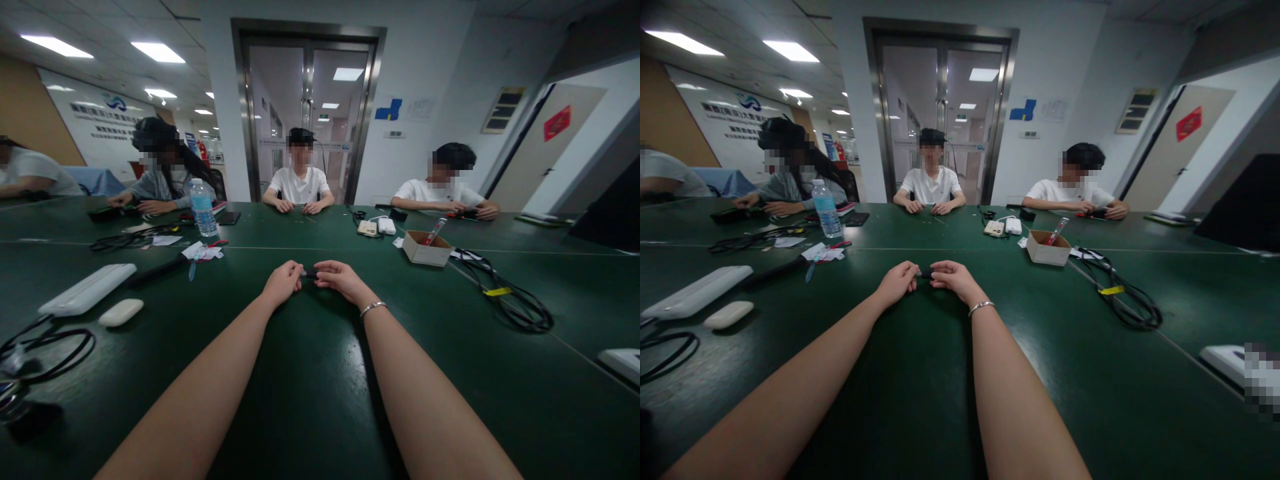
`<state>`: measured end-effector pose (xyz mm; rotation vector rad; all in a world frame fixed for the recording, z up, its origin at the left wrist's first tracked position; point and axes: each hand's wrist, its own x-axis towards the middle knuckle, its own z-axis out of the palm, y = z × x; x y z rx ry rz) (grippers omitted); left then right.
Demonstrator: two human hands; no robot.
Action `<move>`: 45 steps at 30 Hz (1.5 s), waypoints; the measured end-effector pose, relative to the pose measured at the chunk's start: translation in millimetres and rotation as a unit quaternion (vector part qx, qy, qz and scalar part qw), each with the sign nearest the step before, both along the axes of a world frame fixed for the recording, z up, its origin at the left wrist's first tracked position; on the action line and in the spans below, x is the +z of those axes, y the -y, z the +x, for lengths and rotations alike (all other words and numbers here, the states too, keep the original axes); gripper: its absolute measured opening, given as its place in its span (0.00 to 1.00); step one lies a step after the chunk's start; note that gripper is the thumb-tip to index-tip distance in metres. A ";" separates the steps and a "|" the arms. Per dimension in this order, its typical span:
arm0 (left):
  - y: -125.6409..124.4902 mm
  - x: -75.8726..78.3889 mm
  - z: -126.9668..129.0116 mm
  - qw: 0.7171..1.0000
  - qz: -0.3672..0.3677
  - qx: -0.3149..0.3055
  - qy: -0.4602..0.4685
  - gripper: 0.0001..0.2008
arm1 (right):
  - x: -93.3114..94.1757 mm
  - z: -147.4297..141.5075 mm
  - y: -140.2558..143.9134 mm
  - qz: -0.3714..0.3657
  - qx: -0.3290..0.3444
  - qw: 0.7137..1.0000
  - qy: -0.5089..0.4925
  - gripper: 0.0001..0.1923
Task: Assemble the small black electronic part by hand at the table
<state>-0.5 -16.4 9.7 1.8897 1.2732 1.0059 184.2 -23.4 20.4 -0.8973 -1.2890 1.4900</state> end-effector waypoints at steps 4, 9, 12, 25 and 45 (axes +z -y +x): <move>-1.8 -0.6 0.1 1.000 -0.006 0.003 0.009 0.20 | 0.1 0.0 0.7 0.007 0.008 1.000 0.001 0.13; -3.6 -1.3 -0.4 1.000 -0.012 -0.002 0.019 0.19 | 1.4 0.6 1.9 0.013 0.014 1.000 0.009 0.15; -3.5 -1.2 -0.7 0.999 -0.021 -0.004 0.034 0.18 | 1.7 0.6 2.1 0.017 0.015 1.000 0.014 0.15; -9.7 -5.9 0.4 0.988 -0.022 -0.045 0.147 0.11 | 1.3 -0.3 1.1 -0.004 -0.003 1.000 -0.010 0.10; -2.8 -1.2 0.1 0.997 -0.026 -0.027 0.063 0.13 | -1.4 1.2 -0.4 0.006 -0.011 1.000 -0.003 0.10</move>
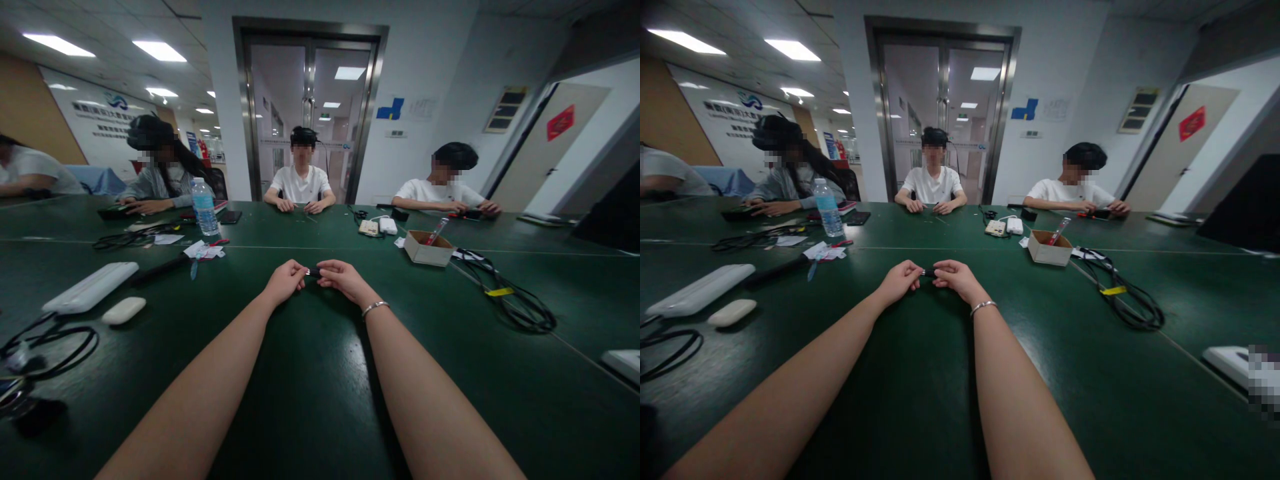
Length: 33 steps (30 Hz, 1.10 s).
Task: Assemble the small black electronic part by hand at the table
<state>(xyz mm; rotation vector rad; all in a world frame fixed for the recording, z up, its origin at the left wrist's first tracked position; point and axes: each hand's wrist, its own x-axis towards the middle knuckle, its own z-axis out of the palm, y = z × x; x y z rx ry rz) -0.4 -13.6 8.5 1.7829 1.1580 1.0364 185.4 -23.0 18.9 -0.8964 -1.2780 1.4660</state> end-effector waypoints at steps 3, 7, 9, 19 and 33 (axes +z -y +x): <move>1.1 1.3 -0.4 1.000 -0.003 0.012 -0.026 0.17 | 1.8 -0.3 1.7 -0.004 0.005 1.000 0.002 0.11; 5.5 4.9 -0.2 0.998 0.003 0.014 -0.061 0.23 | 4.1 -0.7 3.6 -0.006 0.010 1.000 -0.006 0.11; 8.2 7.1 0.2 0.997 0.010 0.014 -0.075 0.25 | 4.6 -0.8 3.8 -0.008 0.011 1.000 -0.009 0.11; 5.4 7.8 -1.8 0.994 -0.019 0.020 -0.108 0.27 | 3.3 1.5 3.4 0.014 0.051 0.998 -0.018 0.15; -1.7 -1.7 -0.1 1.000 0.012 0.001 0.004 0.18 | 1.9 0.6 1.1 -0.003 0.009 1.000 -0.029 0.11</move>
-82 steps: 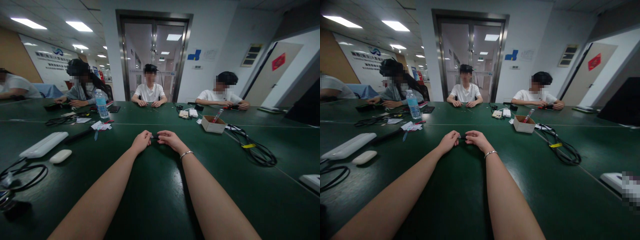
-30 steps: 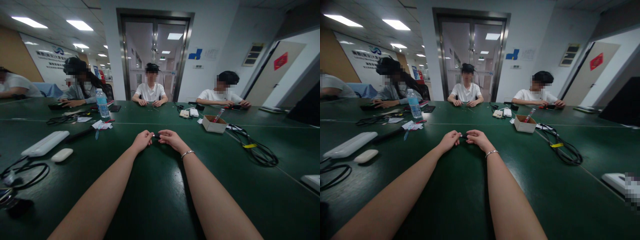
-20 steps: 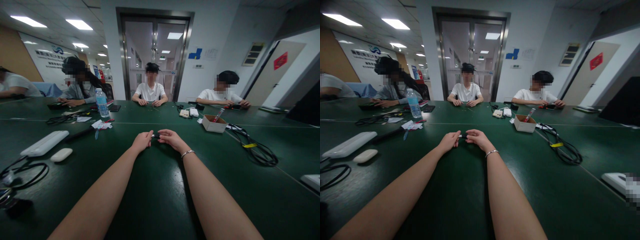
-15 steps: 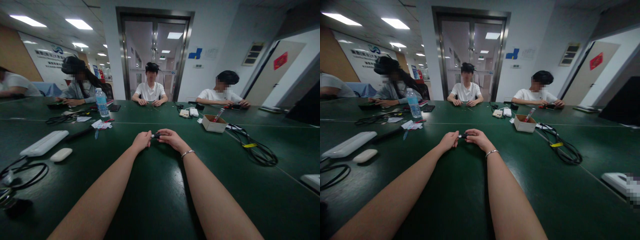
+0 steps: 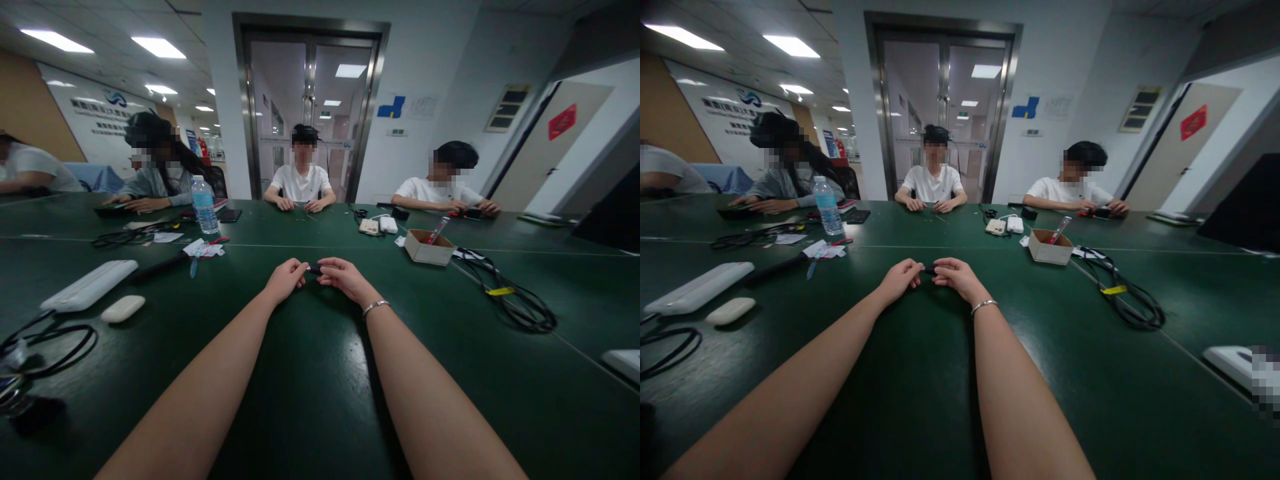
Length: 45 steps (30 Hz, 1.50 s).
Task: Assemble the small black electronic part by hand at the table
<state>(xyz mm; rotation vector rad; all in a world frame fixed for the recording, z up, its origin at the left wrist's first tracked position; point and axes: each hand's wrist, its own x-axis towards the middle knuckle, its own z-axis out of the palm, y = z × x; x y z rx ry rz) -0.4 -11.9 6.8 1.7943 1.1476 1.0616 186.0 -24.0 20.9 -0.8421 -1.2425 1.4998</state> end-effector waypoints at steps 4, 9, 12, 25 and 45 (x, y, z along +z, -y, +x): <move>-2.1 -1.2 -0.1 0.998 0.011 -0.022 0.054 0.13 | 0.1 -0.3 0.0 -0.010 -0.015 1.000 -0.007 0.10; -0.6 0.7 0.4 0.997 0.016 -0.018 0.067 0.15 | 1.5 -0.9 0.8 -0.013 -0.016 1.000 -0.001 0.10; 0.0 1.9 0.6 0.999 0.009 -0.015 0.050 0.14 | 2.2 -1.3 1.4 -0.013 -0.015 1.000 0.003 0.10; 0.5 3.8 1.0 0.998 -0.012 -0.015 0.053 0.13 | 3.7 -1.9 2.2 -0.018 -0.009 1.000 0.009 0.10; -0.8 1.3 0.3 0.999 0.011 -0.002 0.047 0.13 | 2.4 -1.9 0.8 -0.013 -0.001 1.000 0.008 0.10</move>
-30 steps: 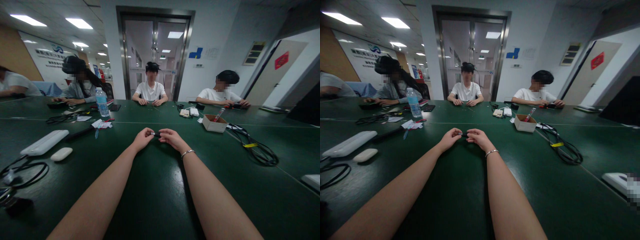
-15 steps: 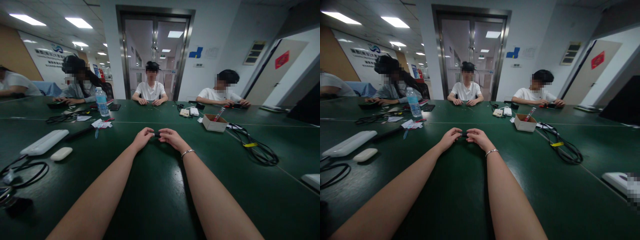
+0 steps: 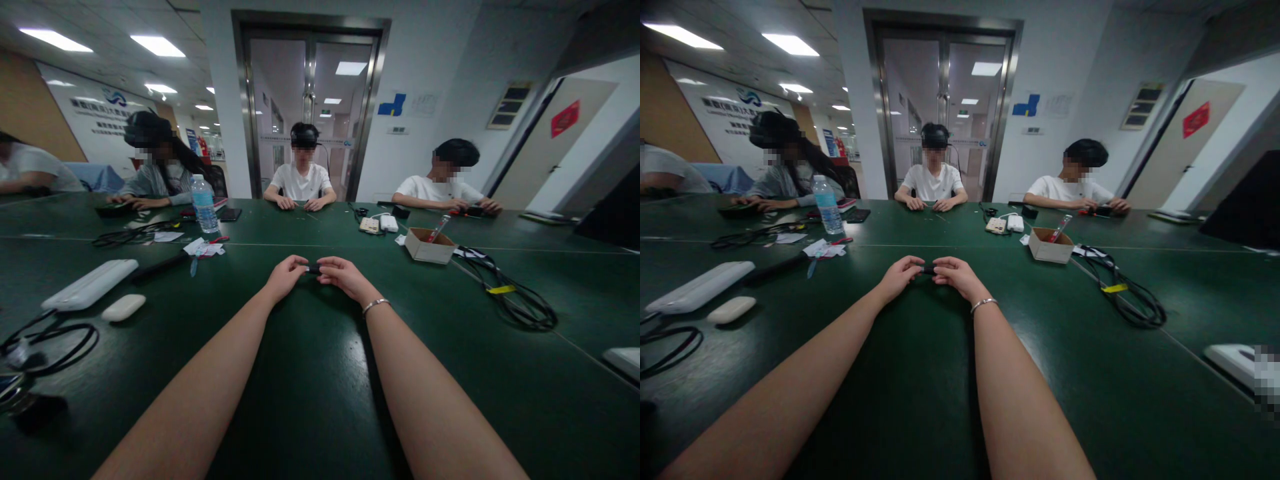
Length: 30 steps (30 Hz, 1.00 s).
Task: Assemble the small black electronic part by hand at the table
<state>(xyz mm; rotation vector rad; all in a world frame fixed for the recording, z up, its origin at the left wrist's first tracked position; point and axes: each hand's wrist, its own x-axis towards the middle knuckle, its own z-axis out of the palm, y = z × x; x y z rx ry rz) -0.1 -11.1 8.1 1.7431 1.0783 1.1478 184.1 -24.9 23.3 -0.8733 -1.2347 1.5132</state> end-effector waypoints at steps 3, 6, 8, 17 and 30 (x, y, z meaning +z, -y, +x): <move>0.7 1.0 0.4 1.000 -0.005 -0.005 0.004 0.13 | 0.1 -0.4 0.2 -0.001 -0.002 1.000 0.003 0.11; 1.4 2.2 0.1 1.000 0.000 0.005 0.002 0.13 | 0.2 -0.4 0.6 0.000 -0.002 1.000 0.003 0.11; 1.7 2.7 -0.2 1.000 -0.015 0.000 0.003 0.15 | 0.2 -0.1 0.8 0.003 0.001 1.000 0.001 0.11; 0.5 1.5 0.1 0.999 -0.025 -0.018 0.012 0.15 | -0.3 0.6 0.5 0.003 0.004 1.000 -0.003 0.10; 4.1 5.1 1.5 1.000 -0.017 -0.012 0.007 0.14 | 0.3 -0.1 0.9 0.004 0.006 1.000 0.001 0.11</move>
